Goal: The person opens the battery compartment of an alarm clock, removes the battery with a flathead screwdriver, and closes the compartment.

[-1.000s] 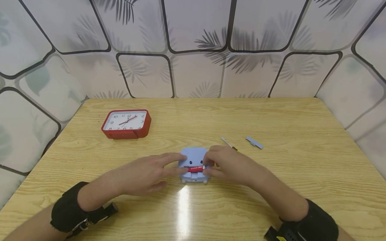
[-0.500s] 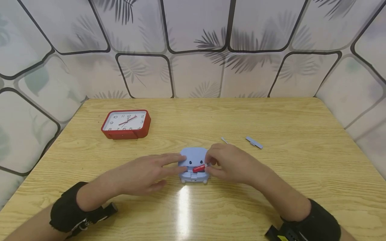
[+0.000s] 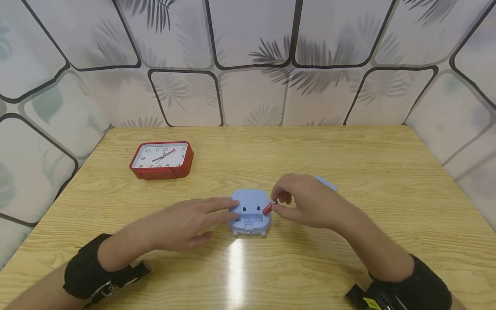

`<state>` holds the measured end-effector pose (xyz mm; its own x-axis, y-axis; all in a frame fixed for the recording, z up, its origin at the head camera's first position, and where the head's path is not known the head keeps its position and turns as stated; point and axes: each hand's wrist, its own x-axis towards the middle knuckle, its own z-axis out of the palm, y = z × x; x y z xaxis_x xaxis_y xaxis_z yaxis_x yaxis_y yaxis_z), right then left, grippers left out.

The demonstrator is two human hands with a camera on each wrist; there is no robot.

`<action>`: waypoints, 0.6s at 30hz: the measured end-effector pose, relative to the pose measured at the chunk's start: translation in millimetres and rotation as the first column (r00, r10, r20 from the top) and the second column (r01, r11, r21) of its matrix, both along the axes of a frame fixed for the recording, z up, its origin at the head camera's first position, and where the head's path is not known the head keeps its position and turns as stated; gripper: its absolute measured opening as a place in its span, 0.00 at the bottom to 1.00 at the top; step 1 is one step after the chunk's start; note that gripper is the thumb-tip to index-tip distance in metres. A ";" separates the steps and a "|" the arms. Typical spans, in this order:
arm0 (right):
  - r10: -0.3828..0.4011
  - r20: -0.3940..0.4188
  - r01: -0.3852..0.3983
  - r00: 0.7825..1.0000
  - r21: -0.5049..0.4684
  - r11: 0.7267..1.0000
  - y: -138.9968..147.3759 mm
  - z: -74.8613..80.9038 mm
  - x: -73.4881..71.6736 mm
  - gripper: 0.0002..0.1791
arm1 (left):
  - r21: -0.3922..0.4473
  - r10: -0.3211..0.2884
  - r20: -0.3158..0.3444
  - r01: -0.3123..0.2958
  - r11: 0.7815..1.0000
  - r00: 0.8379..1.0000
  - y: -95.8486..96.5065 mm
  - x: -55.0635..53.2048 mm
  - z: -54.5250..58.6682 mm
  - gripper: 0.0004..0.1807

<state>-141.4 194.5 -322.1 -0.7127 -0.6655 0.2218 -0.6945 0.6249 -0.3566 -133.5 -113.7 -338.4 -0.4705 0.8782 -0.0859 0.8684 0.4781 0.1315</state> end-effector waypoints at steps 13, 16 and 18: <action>-0.220 -0.166 0.222 0.961 -0.007 0.975 36.5 20.6 -12.3 0.10 | 0.036 -0.020 -0.037 0.022 0.999 0.999 -1.8 -0.5 -2.1 0.28; -0.262 -0.151 0.268 0.953 0.020 0.963 41.9 20.0 -16.5 0.08 | 0.048 -0.029 -0.040 0.031 0.998 0.999 -2.1 -0.6 -2.3 0.27; -0.278 -0.141 0.286 0.950 0.040 0.957 44.7 18.3 -19.7 0.07 | 0.043 -0.027 -0.032 0.029 0.999 0.999 -2.2 -0.2 -1.8 0.27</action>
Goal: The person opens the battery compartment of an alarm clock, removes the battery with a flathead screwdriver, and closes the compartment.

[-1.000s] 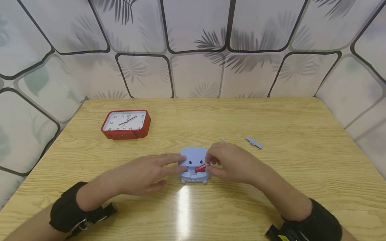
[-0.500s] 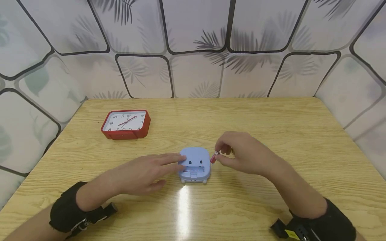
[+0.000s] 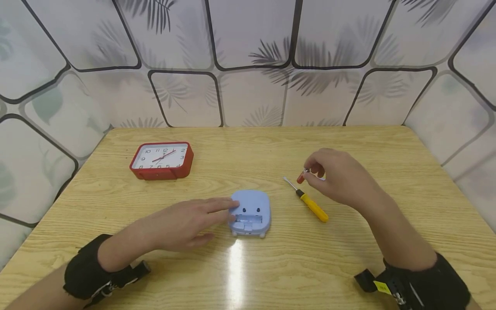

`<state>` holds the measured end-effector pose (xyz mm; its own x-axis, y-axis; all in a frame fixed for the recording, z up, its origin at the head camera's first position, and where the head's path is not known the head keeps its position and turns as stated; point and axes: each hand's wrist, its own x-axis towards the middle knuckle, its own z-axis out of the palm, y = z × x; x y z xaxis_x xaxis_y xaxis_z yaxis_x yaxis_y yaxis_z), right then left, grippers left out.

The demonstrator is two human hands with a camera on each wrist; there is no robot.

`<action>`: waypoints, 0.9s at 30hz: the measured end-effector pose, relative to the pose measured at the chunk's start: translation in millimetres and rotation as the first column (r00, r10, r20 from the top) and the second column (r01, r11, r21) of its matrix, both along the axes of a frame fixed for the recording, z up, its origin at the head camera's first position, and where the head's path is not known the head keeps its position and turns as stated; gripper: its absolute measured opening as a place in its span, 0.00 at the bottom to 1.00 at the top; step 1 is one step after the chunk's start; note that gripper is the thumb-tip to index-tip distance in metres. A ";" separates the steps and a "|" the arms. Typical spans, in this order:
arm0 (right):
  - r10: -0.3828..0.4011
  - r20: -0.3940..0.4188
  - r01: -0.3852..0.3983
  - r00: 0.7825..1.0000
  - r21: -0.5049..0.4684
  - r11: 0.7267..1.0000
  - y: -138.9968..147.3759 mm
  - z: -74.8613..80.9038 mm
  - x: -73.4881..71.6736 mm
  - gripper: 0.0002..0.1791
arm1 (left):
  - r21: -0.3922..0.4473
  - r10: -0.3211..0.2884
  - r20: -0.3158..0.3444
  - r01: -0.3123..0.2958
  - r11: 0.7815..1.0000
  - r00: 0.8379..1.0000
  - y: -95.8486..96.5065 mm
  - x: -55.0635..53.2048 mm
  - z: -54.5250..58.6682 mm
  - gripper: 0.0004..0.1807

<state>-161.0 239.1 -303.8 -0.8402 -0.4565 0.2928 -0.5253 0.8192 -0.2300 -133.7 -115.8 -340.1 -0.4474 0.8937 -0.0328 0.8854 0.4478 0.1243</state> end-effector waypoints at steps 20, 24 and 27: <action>-0.095 0.221 0.063 0.971 0.148 0.987 18.3 -27.0 -27.0 0.06 | -0.031 0.000 0.000 0.000 1.000 1.000 -0.8 0.8 0.3 0.25; -0.107 0.252 0.068 0.962 0.158 0.985 18.1 -29.8 -29.1 0.07 | -0.023 -0.008 -0.008 0.008 1.000 1.000 -1.1 0.7 -0.3 0.25; -0.123 0.266 0.080 0.956 0.165 0.983 16.9 -30.5 -29.3 0.08 | -0.023 -0.010 -0.010 0.009 1.000 1.000 -1.3 0.5 -0.9 0.26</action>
<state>-190.4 256.0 -334.3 -0.9225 -0.3855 -0.0205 -0.3716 0.9012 -0.2232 -133.2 -117.2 -341.0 -0.4393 0.8970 -0.0488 0.8908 0.4420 0.1052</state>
